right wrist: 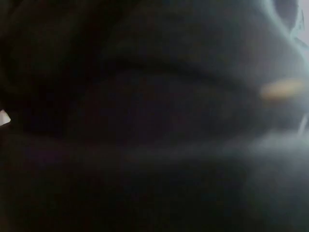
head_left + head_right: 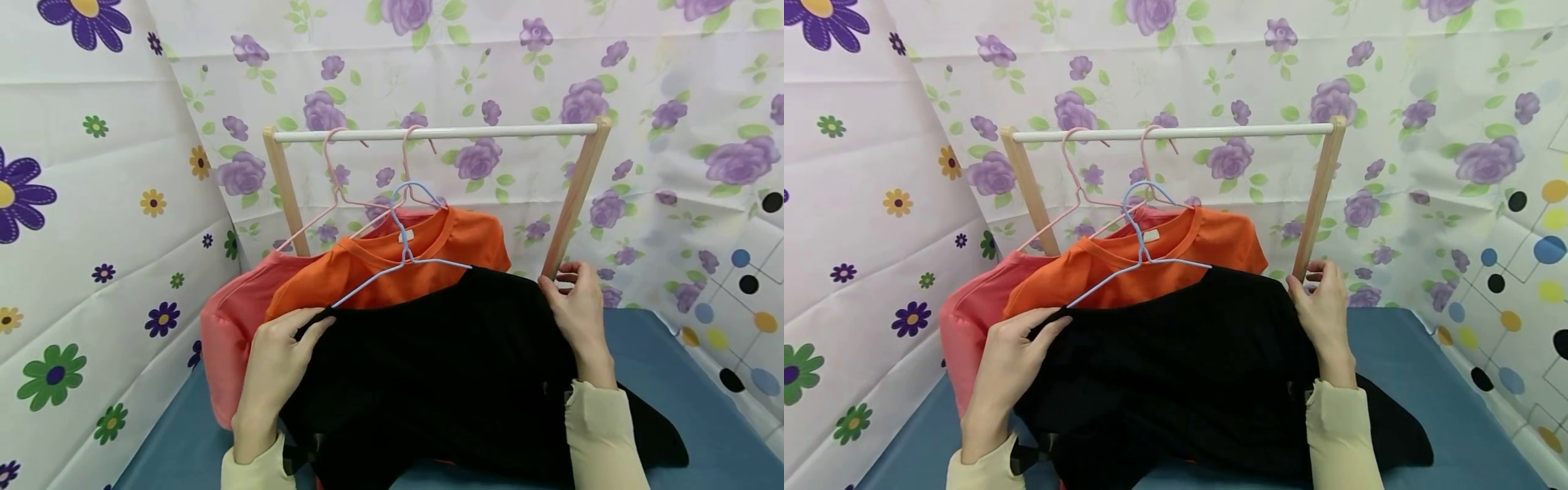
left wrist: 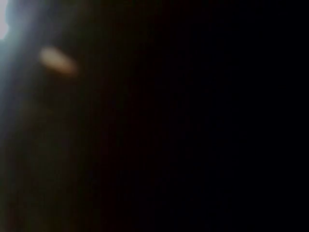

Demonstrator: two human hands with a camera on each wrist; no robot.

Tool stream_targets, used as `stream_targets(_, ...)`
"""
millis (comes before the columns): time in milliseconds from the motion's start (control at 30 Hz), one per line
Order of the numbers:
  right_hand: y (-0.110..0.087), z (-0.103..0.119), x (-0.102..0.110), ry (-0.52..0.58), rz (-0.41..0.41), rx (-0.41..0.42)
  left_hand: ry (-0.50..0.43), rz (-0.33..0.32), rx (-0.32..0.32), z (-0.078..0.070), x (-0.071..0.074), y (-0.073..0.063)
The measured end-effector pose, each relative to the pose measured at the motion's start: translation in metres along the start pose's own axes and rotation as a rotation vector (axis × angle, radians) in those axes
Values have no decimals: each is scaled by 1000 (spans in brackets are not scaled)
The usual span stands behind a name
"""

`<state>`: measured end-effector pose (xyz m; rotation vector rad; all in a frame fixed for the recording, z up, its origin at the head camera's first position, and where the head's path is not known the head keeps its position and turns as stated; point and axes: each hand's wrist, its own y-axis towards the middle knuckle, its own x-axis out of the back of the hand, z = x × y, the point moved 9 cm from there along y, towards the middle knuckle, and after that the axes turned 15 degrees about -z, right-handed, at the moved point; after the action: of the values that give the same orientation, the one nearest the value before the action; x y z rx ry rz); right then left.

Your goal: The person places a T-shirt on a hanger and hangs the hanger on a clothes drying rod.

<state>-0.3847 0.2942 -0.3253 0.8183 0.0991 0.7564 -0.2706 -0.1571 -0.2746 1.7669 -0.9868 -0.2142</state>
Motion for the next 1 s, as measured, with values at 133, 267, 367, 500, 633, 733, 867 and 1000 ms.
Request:
stream_targets(133,-1,-8,-9,45,27,-66,-9,-22,25,0,4,2)
stream_targets(267,-3,-14,-12,20,41,-44,-10,-26,44,0,6,1)
stream_targets(367,-3,-17,-13,2,44,-2,-7,-30,60,-1,7,0)
stream_targets(500,-2,-21,-11,10,-1,28,5,-29,82,-4,8,0)
stream_targets(633,-1,-22,-9,0,-27,37,24,-40,103,-7,10,0)
stream_targets(733,-1,-22,-9,-3,-25,49,31,-72,110,-12,12,0)
stream_targets(867,-1,-20,-7,10,-34,75,23,-121,84,-24,10,2)
stream_targets(1000,-1,-19,-6,14,-42,87,36,-155,46,-37,7,13)
